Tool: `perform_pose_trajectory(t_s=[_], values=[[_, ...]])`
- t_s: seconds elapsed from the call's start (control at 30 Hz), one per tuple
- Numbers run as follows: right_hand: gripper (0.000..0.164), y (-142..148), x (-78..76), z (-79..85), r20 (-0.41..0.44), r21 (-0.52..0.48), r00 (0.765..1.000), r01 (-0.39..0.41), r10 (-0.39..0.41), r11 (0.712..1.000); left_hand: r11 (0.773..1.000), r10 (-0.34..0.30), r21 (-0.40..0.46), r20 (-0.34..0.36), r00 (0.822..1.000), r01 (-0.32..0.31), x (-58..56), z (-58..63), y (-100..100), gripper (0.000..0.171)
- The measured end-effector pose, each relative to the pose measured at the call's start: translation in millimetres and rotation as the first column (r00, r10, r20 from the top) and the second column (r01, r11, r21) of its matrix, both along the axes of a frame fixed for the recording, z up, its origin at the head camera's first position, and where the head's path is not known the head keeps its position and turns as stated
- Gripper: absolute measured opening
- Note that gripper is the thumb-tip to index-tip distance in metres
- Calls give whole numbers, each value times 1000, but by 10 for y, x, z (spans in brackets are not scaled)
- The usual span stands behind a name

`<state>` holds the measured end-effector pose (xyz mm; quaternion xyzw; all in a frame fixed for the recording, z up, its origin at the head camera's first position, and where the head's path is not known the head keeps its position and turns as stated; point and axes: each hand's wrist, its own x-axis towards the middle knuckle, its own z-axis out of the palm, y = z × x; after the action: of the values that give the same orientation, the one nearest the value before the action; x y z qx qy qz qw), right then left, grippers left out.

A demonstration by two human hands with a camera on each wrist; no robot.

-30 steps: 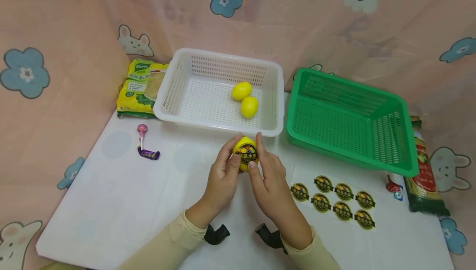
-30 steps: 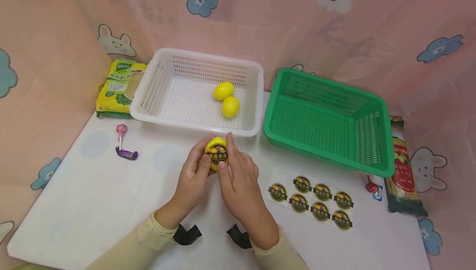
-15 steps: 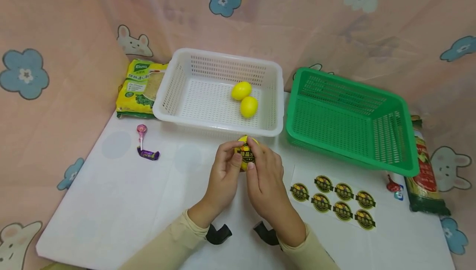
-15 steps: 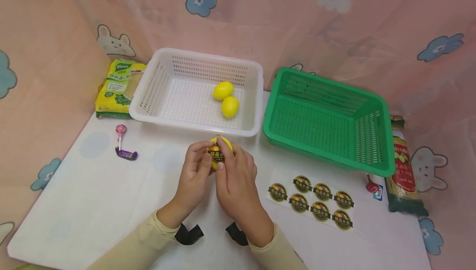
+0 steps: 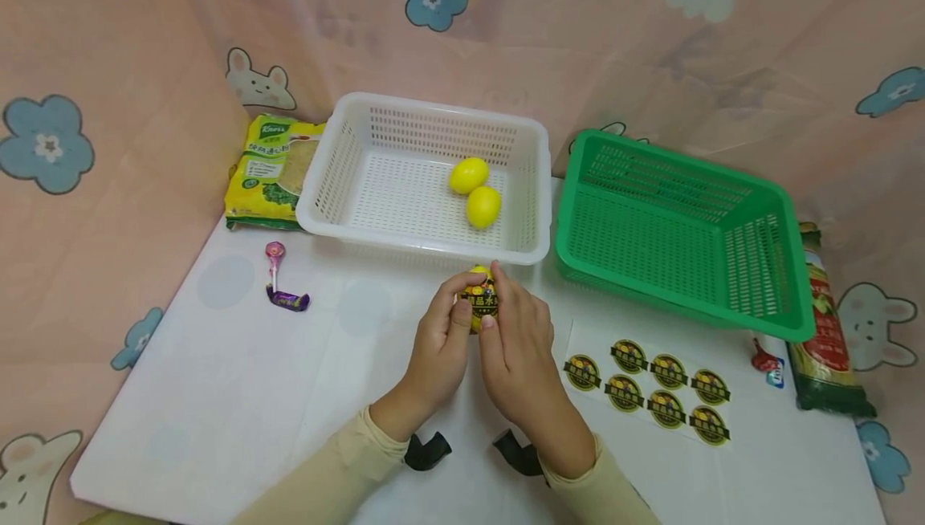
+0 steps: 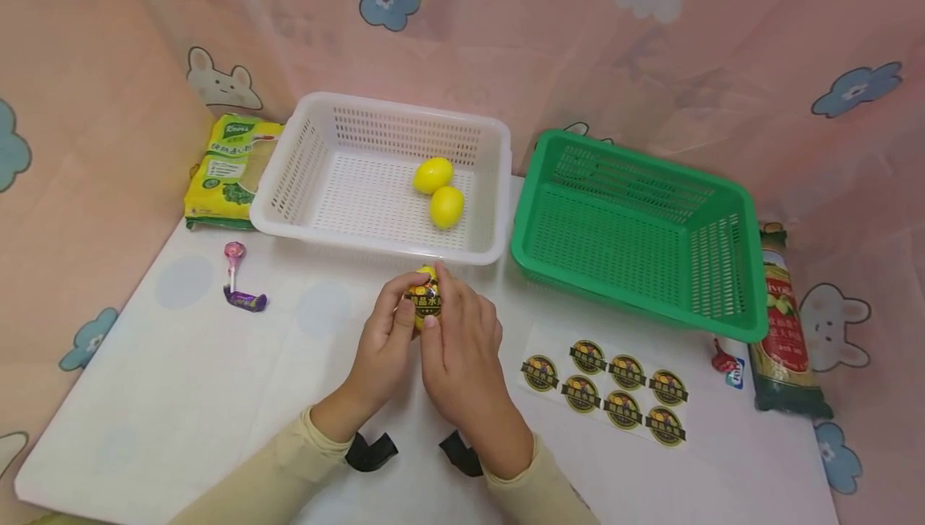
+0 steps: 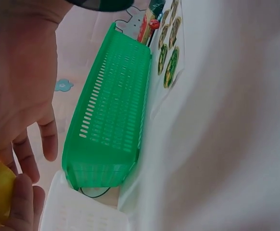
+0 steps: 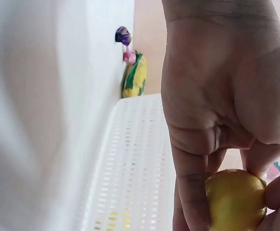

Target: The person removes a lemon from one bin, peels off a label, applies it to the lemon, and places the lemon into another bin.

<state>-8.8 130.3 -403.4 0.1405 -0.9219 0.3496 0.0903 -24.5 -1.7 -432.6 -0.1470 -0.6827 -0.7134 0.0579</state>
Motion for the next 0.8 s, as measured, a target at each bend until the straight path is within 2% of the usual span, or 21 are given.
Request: perform_pose_trajectory(t_s=[0.3,0.47,0.57,0.67,0.8], values=[[67,128,-12,35,129,82,992,-27,17,996,999,-49,5,52,997,49,-16,-12,1,35],[75,205,-19,45,189,77,982,-29,14,997,995,-93,35,92,991,90,-16,0,24,39],[82,276,-4,48,174,74,984,-35,22,997,993,-113,47,128,985,108,-19,22,42,41],[84,388,-3,69,110,76,994,-25,17,997,993,-117,46,155,981,111,-31,37,52,42],[81,651,-44,178,51,103,997,58,-64,993,994,-107,35,170,980,103,-57,51,59,42]])
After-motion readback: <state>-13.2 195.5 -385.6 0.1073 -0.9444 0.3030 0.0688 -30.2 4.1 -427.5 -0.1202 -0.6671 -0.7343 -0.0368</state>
